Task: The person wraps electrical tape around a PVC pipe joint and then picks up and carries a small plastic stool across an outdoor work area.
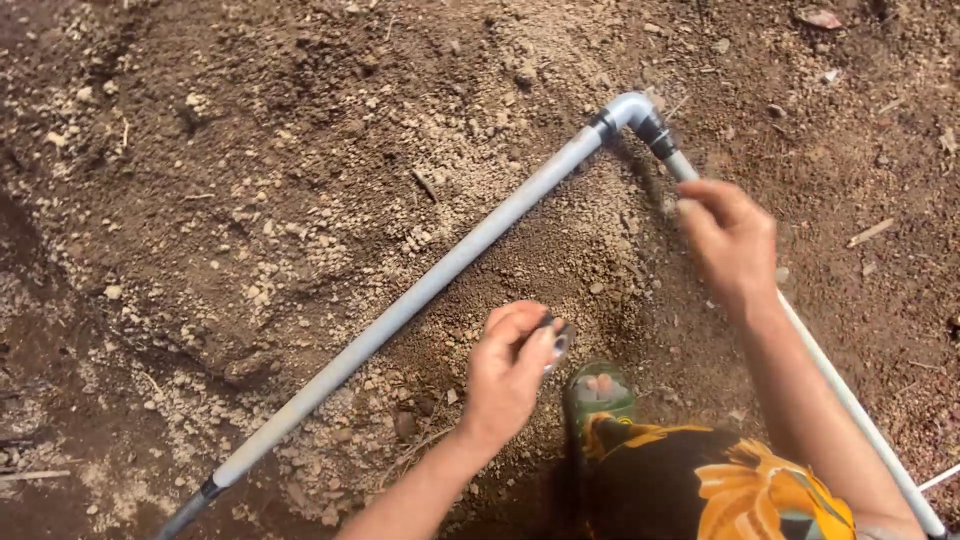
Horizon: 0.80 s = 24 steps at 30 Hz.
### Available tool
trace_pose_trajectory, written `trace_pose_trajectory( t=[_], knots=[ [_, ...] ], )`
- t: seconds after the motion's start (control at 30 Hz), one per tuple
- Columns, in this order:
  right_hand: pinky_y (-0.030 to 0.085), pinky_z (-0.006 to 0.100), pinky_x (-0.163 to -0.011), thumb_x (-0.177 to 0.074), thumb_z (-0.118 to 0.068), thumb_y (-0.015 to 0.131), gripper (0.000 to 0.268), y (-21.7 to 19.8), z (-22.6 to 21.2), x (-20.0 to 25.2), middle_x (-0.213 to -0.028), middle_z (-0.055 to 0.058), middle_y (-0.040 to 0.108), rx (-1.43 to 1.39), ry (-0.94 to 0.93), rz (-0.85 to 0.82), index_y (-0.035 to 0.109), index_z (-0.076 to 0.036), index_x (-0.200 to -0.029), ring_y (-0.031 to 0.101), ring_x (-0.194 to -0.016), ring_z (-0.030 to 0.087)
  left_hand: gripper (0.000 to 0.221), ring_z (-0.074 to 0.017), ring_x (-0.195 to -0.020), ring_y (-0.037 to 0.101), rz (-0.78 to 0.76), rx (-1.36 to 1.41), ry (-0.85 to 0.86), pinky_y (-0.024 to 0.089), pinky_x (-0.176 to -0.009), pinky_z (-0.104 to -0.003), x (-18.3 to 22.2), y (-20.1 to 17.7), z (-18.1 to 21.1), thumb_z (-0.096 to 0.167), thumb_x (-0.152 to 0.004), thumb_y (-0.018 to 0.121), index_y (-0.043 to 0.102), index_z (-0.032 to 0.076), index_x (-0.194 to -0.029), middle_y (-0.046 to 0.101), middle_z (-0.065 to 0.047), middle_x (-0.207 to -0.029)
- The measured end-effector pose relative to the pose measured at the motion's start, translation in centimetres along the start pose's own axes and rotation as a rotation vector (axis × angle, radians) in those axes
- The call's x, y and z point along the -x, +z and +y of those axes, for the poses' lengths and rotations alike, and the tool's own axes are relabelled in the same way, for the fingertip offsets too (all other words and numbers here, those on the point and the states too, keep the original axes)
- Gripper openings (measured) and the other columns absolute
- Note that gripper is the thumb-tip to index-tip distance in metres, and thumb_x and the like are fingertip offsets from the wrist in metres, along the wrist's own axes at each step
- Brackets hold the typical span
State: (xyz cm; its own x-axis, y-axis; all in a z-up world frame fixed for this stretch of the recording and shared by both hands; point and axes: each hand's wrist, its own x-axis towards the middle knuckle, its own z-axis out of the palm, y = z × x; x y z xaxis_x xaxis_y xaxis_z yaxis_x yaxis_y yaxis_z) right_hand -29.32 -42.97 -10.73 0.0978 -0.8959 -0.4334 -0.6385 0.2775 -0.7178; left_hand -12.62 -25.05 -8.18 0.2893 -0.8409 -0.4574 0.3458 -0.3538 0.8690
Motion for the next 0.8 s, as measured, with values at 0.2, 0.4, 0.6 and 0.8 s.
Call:
trace_pose_trajectory(
  t=[0.2,0.4,0.6,0.8],
  knots=[
    [0.051,0.051,-0.091,-0.081,-0.005,0.061,0.032,1.4,-3.4,6.4,-0.106,0.024,0.065,-0.212,-0.132,-0.542,0.063,0.002,-0.112,0.063,-0.101,0.037,0.013,-0.0218,-0.093,0.054,0.061,-0.329,0.252,0.048,-0.078,-0.034,-1.9,1.9,-2.5,0.005,-0.084,0.060,0.066,0.004,-0.095,0.051,-0.010,-0.097],
    [0.053,0.044,-0.087,-0.075,-0.009,0.072,0.027,3.3,-1.2,6.6,-0.097,0.018,0.069,-0.325,-0.156,-0.570,0.070,0.000,-0.100,0.066,-0.094,0.029,0.022,-0.0229,-0.089,0.055,0.092,-0.420,0.292,0.047,-0.076,-0.034,-1.8,1.5,-1.8,-0.003,-0.082,0.057,0.061,0.005,-0.102,0.051,-0.010,-0.093],
    [0.053,0.040,-0.084,-0.079,-0.010,0.069,0.015,3.8,-0.7,6.2,-0.095,0.014,0.070,-0.309,-0.206,-0.571,0.072,-0.003,-0.092,0.066,-0.091,0.024,0.029,-0.0274,-0.086,0.057,0.096,-0.486,0.321,0.049,-0.073,-0.037,-1.9,1.4,-1.8,-0.005,-0.081,0.058,0.055,0.004,-0.108,0.052,-0.014,-0.094],
    [0.052,0.036,-0.080,-0.081,-0.009,0.069,0.011,3.9,-0.2,6.1,-0.088,0.012,0.070,-0.345,-0.215,-0.510,0.072,-0.002,-0.088,0.065,-0.084,0.020,0.028,-0.0268,-0.089,0.058,0.068,-0.538,0.303,0.051,-0.073,-0.037,-1.5,1.4,-2.1,0.000,-0.083,0.059,0.058,0.007,-0.110,0.050,-0.011,-0.097]
  ],
)
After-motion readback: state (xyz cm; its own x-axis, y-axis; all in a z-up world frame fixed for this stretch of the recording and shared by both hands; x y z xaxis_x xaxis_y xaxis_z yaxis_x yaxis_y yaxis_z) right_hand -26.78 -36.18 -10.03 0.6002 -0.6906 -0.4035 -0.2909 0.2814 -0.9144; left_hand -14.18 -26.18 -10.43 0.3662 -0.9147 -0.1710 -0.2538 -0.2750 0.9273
